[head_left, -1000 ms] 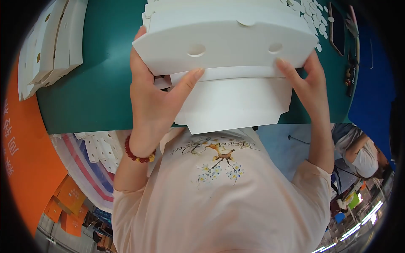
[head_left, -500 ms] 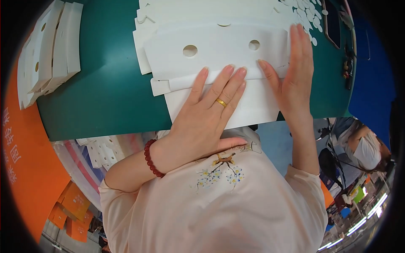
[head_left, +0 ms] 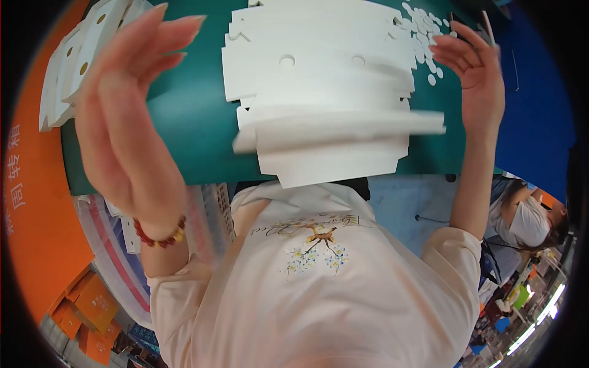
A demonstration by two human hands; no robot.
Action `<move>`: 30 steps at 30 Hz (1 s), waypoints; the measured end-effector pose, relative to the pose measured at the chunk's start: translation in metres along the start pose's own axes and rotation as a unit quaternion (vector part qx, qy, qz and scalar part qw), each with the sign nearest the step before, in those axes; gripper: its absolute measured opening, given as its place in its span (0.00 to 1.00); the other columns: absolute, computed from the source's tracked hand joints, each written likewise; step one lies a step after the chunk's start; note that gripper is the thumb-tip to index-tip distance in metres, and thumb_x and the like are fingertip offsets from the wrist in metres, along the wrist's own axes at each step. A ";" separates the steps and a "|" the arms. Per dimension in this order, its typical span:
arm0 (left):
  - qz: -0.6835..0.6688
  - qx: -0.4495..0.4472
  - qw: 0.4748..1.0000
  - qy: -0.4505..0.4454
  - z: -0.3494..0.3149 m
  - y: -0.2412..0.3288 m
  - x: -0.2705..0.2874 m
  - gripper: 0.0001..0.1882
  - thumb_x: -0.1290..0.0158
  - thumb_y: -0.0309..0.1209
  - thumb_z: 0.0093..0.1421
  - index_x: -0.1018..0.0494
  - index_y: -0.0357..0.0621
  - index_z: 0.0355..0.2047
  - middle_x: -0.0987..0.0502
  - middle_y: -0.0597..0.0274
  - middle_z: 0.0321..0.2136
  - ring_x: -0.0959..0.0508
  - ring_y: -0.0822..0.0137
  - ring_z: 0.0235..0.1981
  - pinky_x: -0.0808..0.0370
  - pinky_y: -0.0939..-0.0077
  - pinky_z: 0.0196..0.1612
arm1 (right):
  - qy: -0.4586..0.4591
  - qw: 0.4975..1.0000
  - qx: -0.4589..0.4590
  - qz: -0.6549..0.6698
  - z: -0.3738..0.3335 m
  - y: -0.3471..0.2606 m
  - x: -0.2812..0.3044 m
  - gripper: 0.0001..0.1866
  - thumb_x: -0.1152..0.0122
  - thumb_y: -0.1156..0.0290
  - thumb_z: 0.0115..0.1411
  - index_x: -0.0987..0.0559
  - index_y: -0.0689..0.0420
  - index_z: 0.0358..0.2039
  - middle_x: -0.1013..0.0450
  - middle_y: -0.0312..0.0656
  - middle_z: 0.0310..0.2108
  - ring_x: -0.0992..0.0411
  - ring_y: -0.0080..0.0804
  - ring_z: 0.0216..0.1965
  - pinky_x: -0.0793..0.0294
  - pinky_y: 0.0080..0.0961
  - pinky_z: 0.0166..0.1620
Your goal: Assembling and folding white cardboard packaging components on a factory workbench.
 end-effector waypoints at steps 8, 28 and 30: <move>0.254 0.016 0.920 -0.299 0.038 -0.114 -0.091 0.17 0.44 0.29 0.60 0.25 0.38 0.49 0.22 0.51 0.44 0.22 0.57 0.45 0.26 0.71 0.49 | -0.181 0.893 0.082 -0.403 0.055 0.030 -0.088 0.13 0.40 0.65 0.65 0.19 0.52 0.49 0.25 0.38 0.52 0.28 0.32 0.53 0.28 0.26 0.55; 0.390 0.164 0.717 -0.554 0.058 -0.149 -0.143 0.23 0.35 0.36 0.50 0.28 0.37 0.42 0.24 0.51 0.39 0.24 0.55 0.42 0.27 0.65 0.42 | -0.285 0.806 0.069 -0.514 0.096 0.079 -0.110 0.23 0.26 0.64 0.52 0.28 0.54 0.44 0.32 0.41 0.33 0.31 0.38 0.35 0.29 0.25 0.39; 0.349 0.164 0.736 -0.556 0.045 -0.155 -0.141 0.23 0.35 0.34 0.52 0.27 0.34 0.44 0.25 0.49 0.44 0.25 0.53 0.47 0.28 0.64 0.48 | -0.286 0.796 -0.017 -0.534 0.092 0.075 -0.117 0.21 0.28 0.65 0.54 0.28 0.54 0.44 0.30 0.42 0.34 0.30 0.38 0.36 0.28 0.26 0.41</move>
Point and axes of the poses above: each hand's wrist, its own z-axis towards the middle knuckle, its own x-axis out of the back of the hand, y = z × x, the point moved 10 cm from there along z, towards the middle knuckle
